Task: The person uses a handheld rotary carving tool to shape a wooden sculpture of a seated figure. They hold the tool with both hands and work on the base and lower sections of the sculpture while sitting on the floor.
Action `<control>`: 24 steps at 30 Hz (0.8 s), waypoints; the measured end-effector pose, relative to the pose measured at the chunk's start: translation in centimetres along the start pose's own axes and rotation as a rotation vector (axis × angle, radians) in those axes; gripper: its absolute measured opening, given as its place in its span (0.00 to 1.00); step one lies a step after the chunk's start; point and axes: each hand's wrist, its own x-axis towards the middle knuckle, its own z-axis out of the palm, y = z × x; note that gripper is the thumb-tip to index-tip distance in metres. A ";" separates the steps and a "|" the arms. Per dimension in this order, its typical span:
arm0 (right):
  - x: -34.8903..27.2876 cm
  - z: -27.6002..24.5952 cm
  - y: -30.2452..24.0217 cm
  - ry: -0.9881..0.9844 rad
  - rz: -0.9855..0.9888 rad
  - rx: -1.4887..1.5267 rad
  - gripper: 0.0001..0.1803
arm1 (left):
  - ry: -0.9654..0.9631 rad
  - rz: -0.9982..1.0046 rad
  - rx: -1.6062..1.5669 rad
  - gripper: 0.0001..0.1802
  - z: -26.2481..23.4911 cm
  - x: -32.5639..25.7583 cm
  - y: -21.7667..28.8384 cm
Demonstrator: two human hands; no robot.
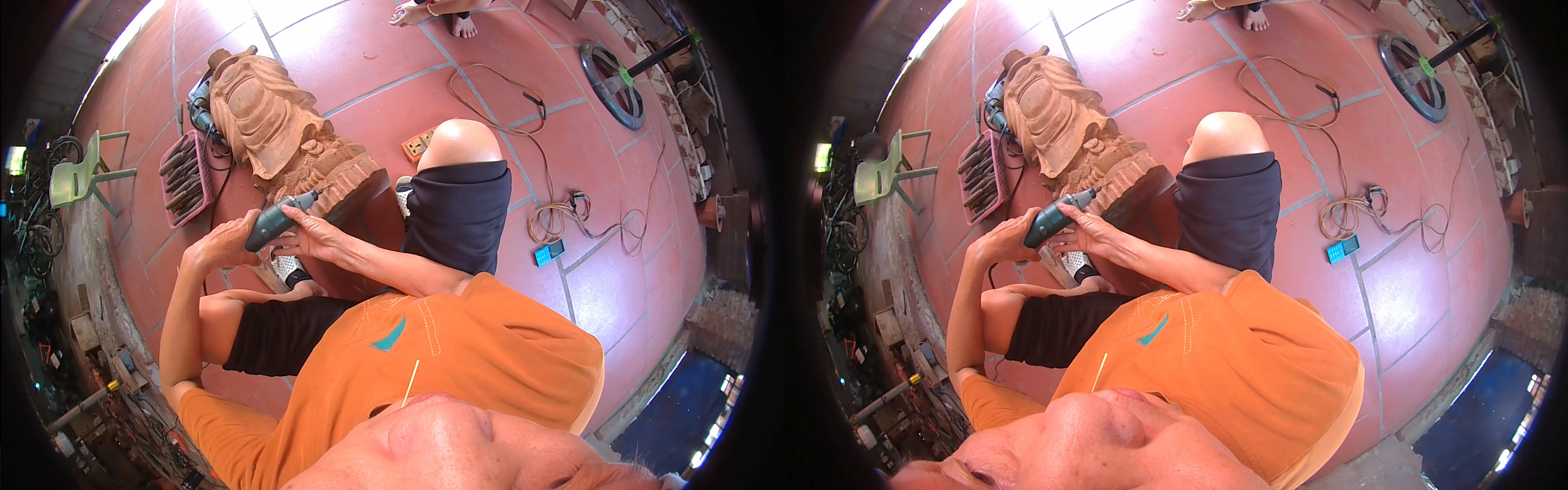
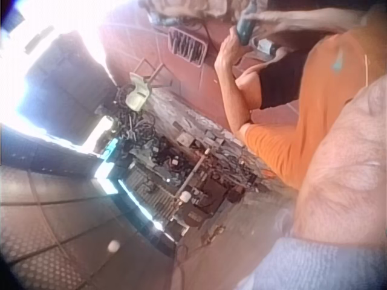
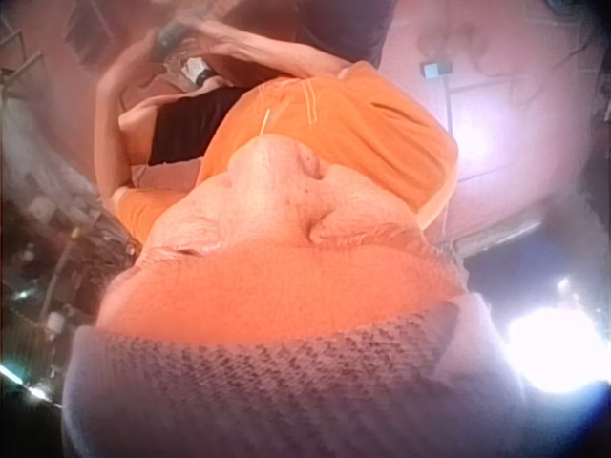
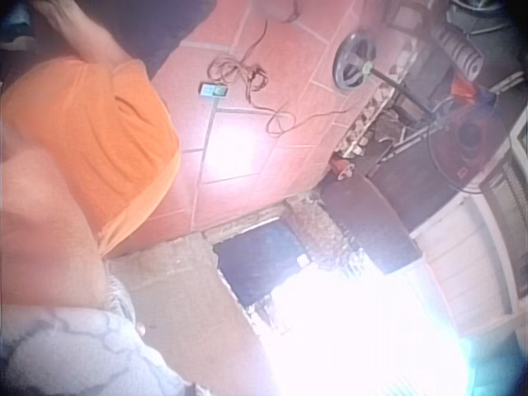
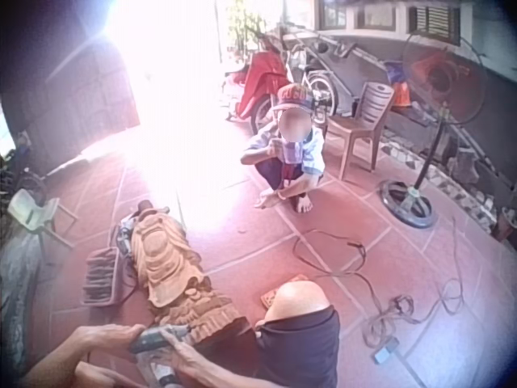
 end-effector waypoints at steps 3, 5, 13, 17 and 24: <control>0.1 -0.3 0.1 0.002 -0.003 0.005 0.27 | 0.002 -0.001 -0.002 0.47 0.0 0.0 0.1; 0.8 -0.9 0.3 -0.014 -0.003 0.068 0.29 | 0.011 0.012 -0.001 0.47 0.0 0.1 0.0; 0.7 -0.9 0.7 0.022 -0.003 0.069 0.29 | 0.075 0.065 0.001 0.47 1.4 -0.1 -0.9; 0.6 -1.1 0.6 0.005 -0.018 0.021 0.26 | 0.082 0.084 -0.001 0.47 1.3 -0.1 -0.6; -0.2 -0.6 0.4 -0.001 0.032 0.015 0.27 | 0.060 0.029 -0.044 0.47 1.5 -0.5 -0.2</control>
